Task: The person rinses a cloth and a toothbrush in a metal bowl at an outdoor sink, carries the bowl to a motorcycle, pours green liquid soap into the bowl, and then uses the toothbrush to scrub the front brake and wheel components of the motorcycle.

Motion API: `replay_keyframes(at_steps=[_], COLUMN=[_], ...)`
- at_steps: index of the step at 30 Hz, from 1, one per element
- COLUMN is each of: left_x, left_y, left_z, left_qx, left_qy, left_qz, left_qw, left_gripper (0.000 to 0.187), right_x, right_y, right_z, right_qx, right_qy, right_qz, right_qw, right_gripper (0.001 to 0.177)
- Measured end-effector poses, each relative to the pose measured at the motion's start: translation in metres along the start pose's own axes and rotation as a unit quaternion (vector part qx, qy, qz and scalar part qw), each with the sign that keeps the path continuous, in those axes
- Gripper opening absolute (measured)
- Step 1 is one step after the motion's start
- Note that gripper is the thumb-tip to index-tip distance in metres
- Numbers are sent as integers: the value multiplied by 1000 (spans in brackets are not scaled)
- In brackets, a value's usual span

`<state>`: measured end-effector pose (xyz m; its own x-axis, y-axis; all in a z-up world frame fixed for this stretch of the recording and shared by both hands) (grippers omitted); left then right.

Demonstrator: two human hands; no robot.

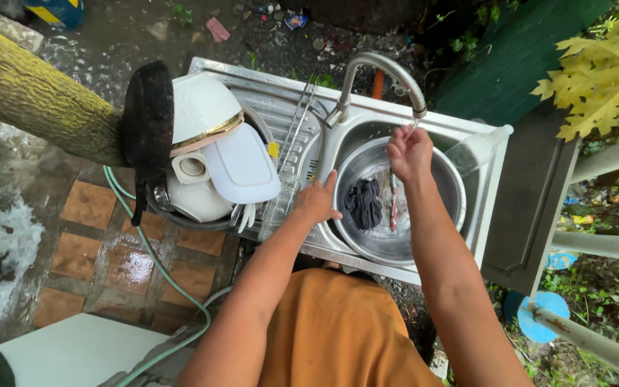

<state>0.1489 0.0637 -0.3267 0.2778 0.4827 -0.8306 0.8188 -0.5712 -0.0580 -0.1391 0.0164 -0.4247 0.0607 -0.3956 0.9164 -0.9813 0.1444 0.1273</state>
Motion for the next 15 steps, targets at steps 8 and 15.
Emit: replay_keyframes(at_steps=[8, 15], left_x=[6, -8], left_y=[0, -4], left_z=[7, 4], left_qx=[-6, -48], left_qy=[-23, -130], left_qz=[-9, -64], left_qw=[1000, 988], left_gripper=[99, 84], right_x=[-62, -77], right_y=[-41, -55], right_z=[-43, -113], right_qx=[42, -98], right_qy=[-34, -127], right_qz=[-926, -816], right_qw=[374, 555], right_gripper=[39, 47])
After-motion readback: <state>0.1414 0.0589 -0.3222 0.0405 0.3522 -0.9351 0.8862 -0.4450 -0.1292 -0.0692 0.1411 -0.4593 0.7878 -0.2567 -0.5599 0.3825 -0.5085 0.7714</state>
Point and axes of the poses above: each hand's wrist, its own z-axis towards the middle knuckle, its own x-axis out of the palm, y = z × x, the point moved 5 cm from there along z, towards the middle knuckle, and after that the axes turned 15 degrees about z, right-handed, at the moved point
